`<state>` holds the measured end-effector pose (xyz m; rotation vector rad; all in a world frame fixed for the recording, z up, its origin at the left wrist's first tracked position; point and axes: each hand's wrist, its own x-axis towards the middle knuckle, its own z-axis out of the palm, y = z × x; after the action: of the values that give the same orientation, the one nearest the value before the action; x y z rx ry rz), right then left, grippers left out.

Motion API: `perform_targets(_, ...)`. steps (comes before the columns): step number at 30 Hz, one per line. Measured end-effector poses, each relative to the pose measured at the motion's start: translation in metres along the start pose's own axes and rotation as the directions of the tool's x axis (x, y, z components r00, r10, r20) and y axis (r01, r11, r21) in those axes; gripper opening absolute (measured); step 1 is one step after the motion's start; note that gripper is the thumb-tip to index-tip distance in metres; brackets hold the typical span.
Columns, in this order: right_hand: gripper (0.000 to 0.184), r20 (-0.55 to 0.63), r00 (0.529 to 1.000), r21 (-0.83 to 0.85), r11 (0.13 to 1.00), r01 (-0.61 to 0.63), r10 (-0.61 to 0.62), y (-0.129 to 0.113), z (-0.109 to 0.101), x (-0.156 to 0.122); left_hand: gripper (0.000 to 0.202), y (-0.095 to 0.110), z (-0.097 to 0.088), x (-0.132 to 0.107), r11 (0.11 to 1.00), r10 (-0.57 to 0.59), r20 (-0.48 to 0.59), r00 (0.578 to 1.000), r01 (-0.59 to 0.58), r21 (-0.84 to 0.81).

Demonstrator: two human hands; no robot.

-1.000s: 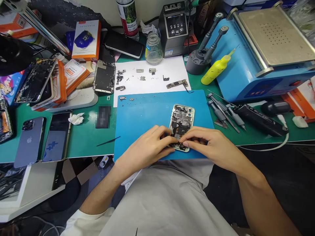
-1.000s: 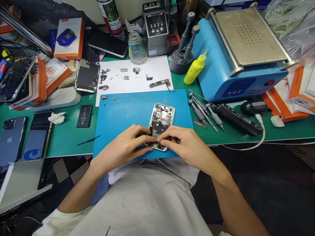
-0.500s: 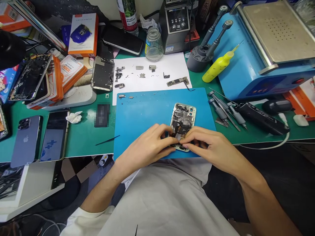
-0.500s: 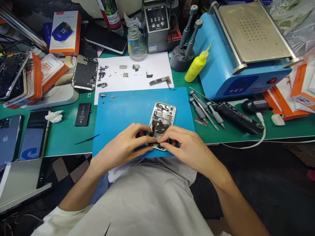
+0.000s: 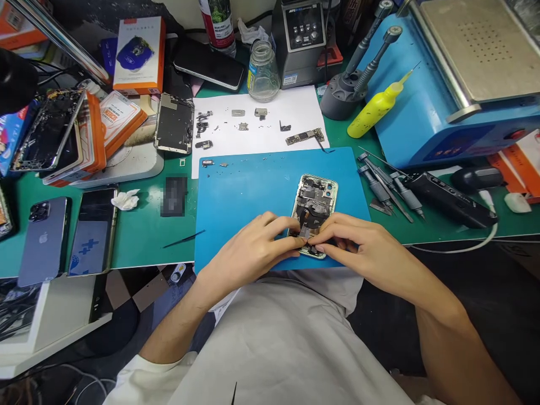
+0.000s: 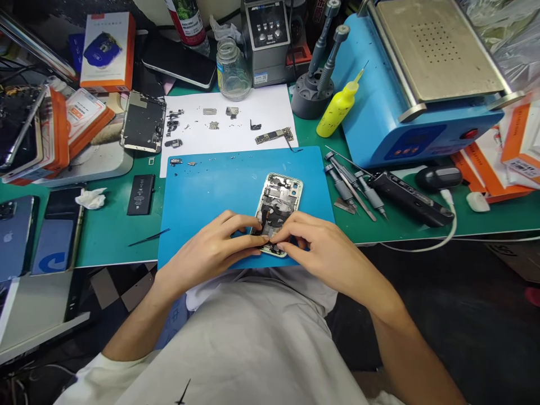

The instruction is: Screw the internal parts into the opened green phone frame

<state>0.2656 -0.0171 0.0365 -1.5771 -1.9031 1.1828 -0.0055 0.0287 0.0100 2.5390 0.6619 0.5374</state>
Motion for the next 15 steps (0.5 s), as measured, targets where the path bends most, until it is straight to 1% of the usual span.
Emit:
perform_targets(7, 0.027, 0.040, 0.999, -0.035, 0.999, -0.021, 0.022, -0.0001, -0.0015, -0.0012, 0.025, -0.0020, 0.0030, 0.0008, 1.000, 0.022, 0.014, 1.000, -0.021, -0.018)
perform_targets(11, 0.024, 0.022, 0.999, -0.073, 0.997, -0.022, 0.024, 0.0001, -0.0015, -0.0031, 0.025, -0.0015, 0.0034, 0.0007, 1.000, 0.010, 0.023, 1.000, -0.009, -0.028)
perform_targets(15, 0.027, -0.007, 1.000, -0.109, 0.994, -0.027, 0.026, 0.0013, -0.0033, -0.0027, 0.025, -0.0014, 0.0027, 0.0005, 1.000, 0.005, 0.026, 1.000, -0.004, -0.030)
